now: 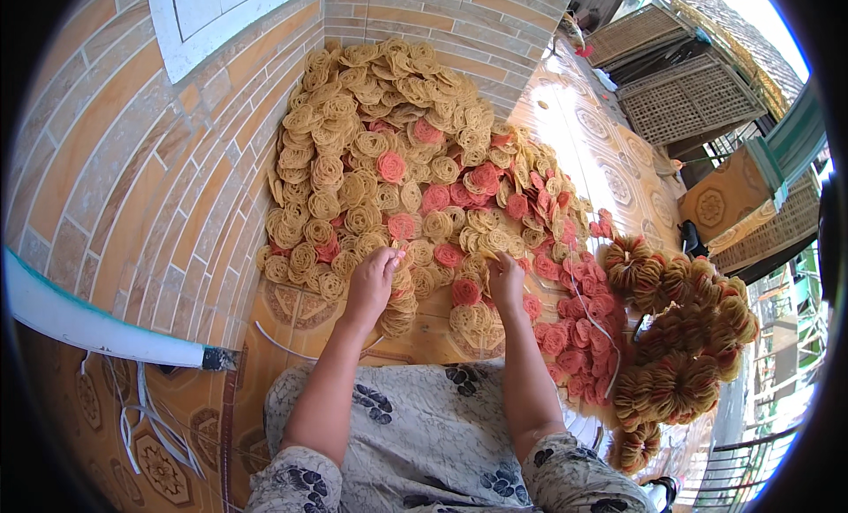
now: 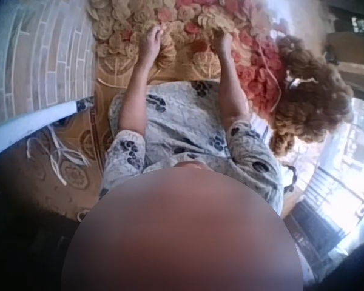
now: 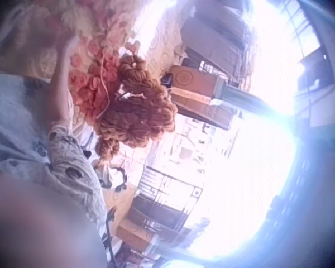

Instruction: The person sits on a tiled floor and repeatedly picks up small, flat, rose-shaped items in yellow and pink, threading them onto a white string. The person alternates colors and accumulates a growing strand of items.

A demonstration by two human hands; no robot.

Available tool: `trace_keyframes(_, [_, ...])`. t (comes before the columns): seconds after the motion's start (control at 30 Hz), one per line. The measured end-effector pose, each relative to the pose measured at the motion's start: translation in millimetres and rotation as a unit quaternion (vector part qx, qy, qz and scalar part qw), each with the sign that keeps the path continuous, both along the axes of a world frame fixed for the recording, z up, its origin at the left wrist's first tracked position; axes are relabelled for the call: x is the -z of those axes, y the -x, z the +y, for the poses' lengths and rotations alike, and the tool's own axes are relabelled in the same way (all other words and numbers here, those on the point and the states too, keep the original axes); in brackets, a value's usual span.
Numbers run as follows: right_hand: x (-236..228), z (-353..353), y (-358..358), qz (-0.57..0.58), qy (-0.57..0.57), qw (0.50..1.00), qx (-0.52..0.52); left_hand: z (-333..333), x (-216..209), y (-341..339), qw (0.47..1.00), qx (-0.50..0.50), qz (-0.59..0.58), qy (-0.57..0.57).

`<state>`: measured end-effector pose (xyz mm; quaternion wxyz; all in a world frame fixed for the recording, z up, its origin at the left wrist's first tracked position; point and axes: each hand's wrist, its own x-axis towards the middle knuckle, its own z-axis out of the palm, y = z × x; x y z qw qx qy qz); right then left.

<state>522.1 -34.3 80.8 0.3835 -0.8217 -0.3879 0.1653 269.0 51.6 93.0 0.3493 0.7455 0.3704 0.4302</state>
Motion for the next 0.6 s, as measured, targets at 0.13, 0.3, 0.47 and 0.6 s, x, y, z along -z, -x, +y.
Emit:
trace_keyframes(0.13, [-6.7, -27.4, 4.1, -0.348, 0.034, 0.936, 0.035, 0.1, 0.0, -0.6, 1.0, -0.019, 0.022, 0.006])
trace_keyframes(0.3, [2.6, -38.2, 34.9, -0.231, 0.091, 0.948, -0.197, 10.7, 2.2, 10.6, 0.986, -0.017, 0.029, -0.165])
trace_keyframes(0.47, [5.9, -28.9, 29.7, -0.179, 0.085, 0.967, -0.161, 10.9, 5.6, 15.3, 0.997, 0.002, 0.077, -0.021])
trace_keyframes(0.6, [1.7, -22.5, 14.1, 0.253, -0.014, 0.964, -0.076, -3.5, 0.3, -3.1, 0.985, 0.106, 0.025, 0.134])
